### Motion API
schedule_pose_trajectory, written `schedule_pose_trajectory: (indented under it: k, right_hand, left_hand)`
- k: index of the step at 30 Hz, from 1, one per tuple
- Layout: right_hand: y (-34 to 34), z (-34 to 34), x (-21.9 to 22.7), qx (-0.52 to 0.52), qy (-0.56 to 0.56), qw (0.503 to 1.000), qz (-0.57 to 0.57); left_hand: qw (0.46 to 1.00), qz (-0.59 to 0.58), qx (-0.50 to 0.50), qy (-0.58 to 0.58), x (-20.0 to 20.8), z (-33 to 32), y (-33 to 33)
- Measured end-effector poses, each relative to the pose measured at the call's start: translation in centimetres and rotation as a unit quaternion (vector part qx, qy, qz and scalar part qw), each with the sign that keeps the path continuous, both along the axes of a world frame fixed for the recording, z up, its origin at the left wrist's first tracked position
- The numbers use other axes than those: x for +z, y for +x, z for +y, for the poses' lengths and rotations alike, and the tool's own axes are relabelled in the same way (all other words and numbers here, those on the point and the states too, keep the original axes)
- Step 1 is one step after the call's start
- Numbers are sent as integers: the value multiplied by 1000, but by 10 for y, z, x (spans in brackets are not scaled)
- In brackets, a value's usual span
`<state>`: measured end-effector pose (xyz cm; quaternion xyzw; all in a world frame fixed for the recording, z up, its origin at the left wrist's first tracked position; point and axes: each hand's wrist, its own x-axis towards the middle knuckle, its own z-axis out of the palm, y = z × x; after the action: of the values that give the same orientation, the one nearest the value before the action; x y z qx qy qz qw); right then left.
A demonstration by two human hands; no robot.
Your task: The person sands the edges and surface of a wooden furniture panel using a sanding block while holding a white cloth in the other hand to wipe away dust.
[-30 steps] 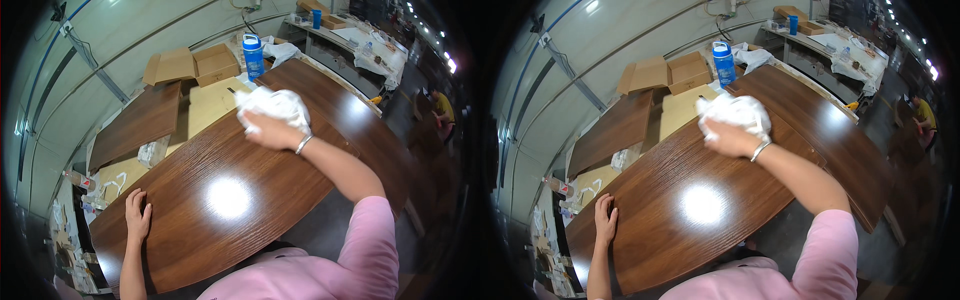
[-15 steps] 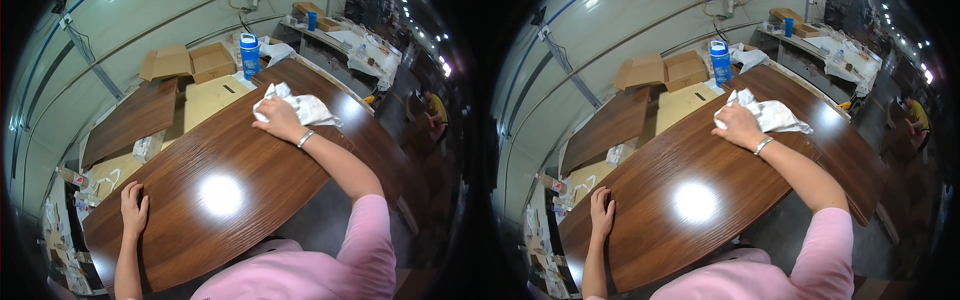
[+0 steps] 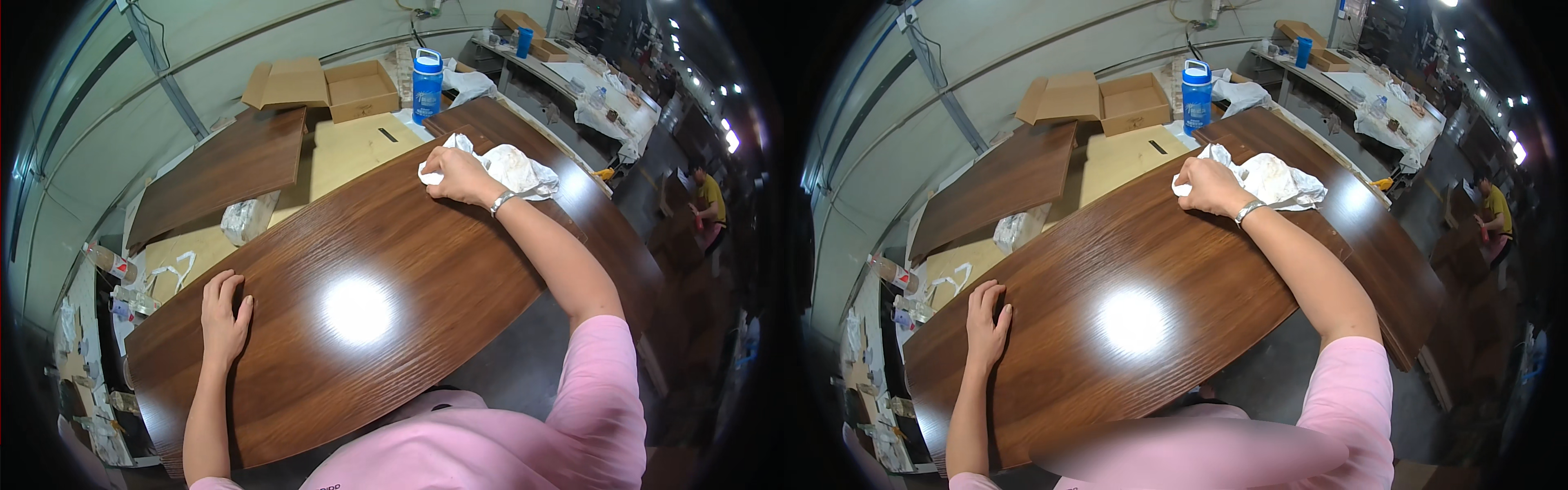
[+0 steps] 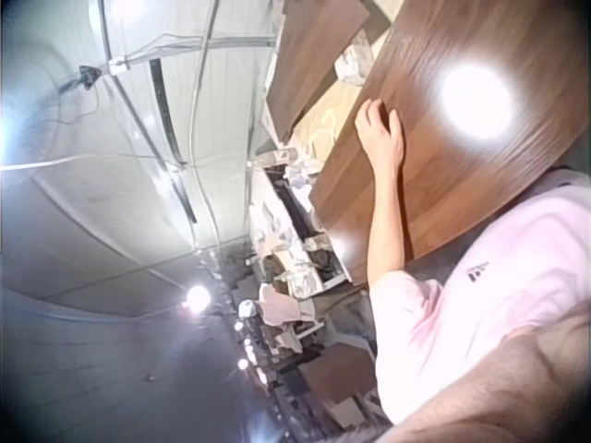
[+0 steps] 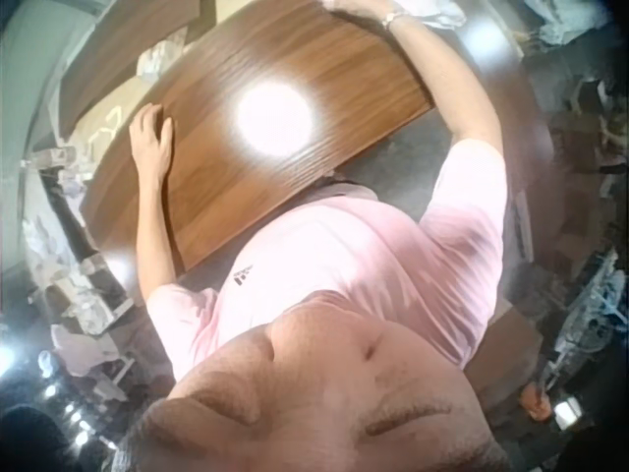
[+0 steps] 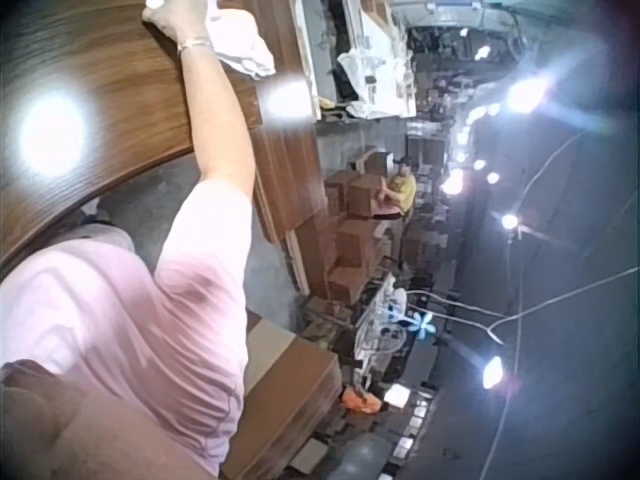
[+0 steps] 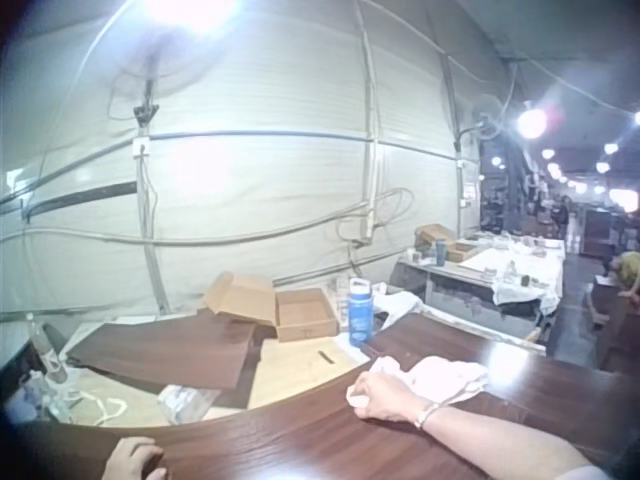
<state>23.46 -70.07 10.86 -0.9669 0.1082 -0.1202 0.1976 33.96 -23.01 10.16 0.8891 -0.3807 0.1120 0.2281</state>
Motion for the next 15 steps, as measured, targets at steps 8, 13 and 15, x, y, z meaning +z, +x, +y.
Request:
schedule_pose_trajectory:
  k: [8, 13, 15]
  right_hand:
    - [1, -4, 4, 12, -3, 1000, 19]
    - [2, -4, 5, -6, 9, 999, 30]
    - [2, -4, 4, -7, 13, 999, 29]
  left_hand:
    - [1000, -4, -2, 2, 0, -1, -1]
    - [1000, -3, -3, 2, -1, 0, 0]
    - [1000, -10, -2, 8, -2, 0, 1]
